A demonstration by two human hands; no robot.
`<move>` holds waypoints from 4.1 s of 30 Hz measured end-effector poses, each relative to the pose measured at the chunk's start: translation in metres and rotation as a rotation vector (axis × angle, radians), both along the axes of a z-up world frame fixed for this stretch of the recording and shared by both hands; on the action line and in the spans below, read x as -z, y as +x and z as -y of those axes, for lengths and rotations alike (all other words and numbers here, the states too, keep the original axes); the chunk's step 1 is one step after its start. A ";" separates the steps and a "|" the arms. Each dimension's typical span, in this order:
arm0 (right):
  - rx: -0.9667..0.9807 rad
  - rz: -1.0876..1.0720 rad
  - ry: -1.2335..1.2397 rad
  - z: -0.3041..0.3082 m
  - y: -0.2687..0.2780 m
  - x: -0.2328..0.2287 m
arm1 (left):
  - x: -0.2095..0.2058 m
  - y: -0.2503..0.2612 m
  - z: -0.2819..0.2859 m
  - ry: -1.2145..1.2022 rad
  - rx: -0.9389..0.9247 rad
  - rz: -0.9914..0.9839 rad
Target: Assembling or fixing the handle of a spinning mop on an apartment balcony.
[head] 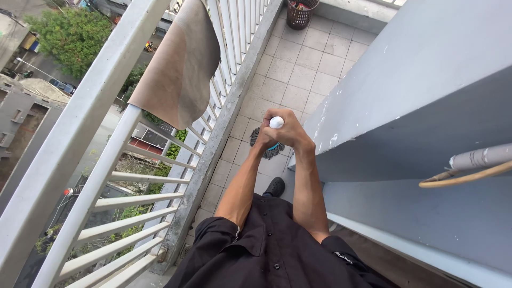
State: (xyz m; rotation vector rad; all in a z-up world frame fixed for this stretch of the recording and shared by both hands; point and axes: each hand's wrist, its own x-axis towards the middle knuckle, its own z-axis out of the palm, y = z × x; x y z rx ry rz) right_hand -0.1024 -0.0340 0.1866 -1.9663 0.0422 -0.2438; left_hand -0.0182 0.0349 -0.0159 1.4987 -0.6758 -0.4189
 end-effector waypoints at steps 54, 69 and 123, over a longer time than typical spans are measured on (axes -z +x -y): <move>-0.036 -0.116 0.072 -0.087 -0.042 -0.010 | -0.024 -0.053 -0.107 0.192 0.024 0.009; 0.024 -0.082 0.022 -0.055 -0.015 -0.004 | -0.007 -0.024 -0.064 0.102 0.052 -0.105; 0.015 0.058 0.016 0.072 0.041 0.041 | -0.004 0.036 0.063 0.146 -0.003 0.084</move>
